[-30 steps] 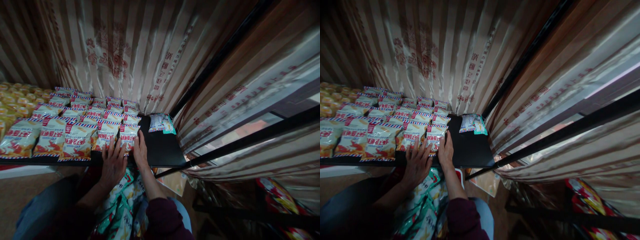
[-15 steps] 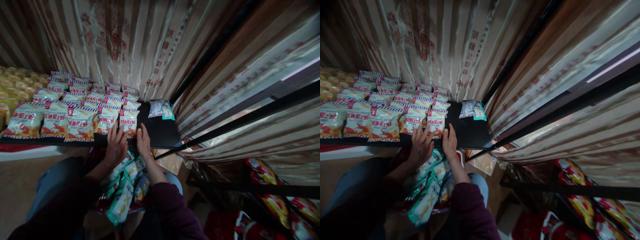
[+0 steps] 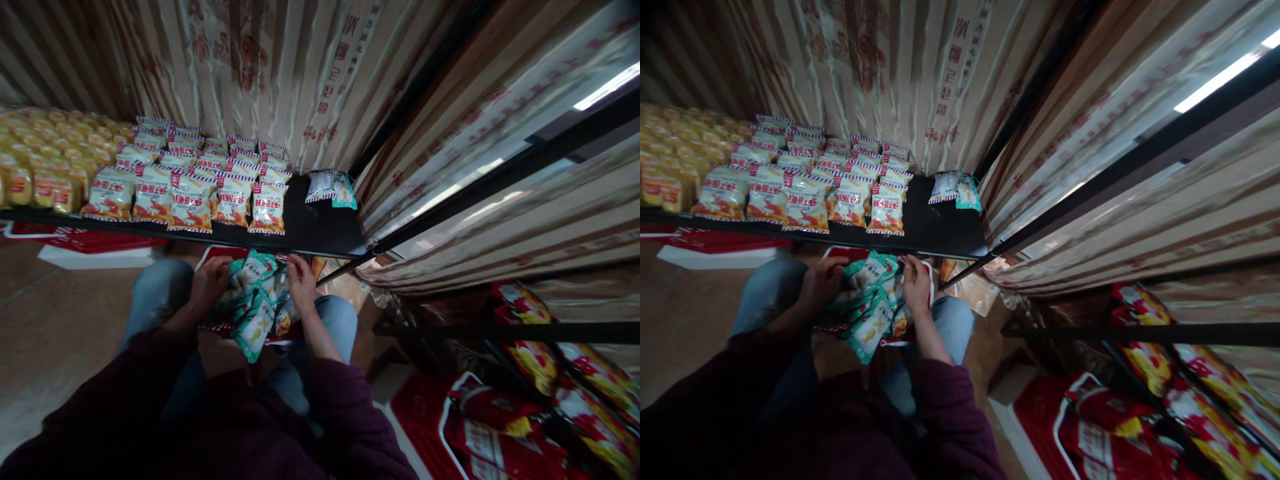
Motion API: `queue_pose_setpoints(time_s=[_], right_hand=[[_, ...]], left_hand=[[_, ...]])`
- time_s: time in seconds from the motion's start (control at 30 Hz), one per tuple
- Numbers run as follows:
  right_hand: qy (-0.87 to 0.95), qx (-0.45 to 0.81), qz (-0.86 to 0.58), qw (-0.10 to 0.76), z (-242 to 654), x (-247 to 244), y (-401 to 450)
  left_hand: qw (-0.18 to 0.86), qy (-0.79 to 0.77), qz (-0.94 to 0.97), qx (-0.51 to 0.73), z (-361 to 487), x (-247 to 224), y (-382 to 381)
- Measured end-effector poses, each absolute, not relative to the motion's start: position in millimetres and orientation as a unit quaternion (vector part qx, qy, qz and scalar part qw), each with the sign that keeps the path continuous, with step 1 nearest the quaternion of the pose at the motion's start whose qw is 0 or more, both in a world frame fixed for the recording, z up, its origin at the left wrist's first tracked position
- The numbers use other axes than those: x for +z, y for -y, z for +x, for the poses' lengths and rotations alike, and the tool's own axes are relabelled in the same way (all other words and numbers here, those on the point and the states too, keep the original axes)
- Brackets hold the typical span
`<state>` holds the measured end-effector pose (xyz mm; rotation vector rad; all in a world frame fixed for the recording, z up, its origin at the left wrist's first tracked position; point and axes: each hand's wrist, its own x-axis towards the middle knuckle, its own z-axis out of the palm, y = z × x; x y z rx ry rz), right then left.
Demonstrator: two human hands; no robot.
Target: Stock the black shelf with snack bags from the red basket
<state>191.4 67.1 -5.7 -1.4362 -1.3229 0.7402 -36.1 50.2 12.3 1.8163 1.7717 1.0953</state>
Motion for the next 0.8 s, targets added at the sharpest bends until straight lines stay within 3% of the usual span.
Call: queue_pose_setpoints(time_s=[0.23, 0.47, 0.6, 0.7, 0.8], right_hand=[[0.553, 0.230, -0.649, 0.468, 208, -8, -46], [0.610, 0.173, -0.710, 0.308, 219, -21, -16], [0.618, 0.178, -0.724, 0.249, 213, -30, -4], [0.596, 0.208, -0.737, 0.241, 209, -33, -2], [0.561, 0.243, -0.737, 0.290, 209, -34, -4]], left_hand=[[0.265, -0.537, 0.737, 0.315, -16, -5, 10], [0.196, -0.490, 0.837, 0.142, 2, -23, 43], [0.211, -0.507, 0.826, 0.125, 2, -33, 46], [0.214, -0.525, 0.812, 0.141, 2, -36, 43], [0.208, -0.533, 0.802, 0.170, 1, -37, 39]])
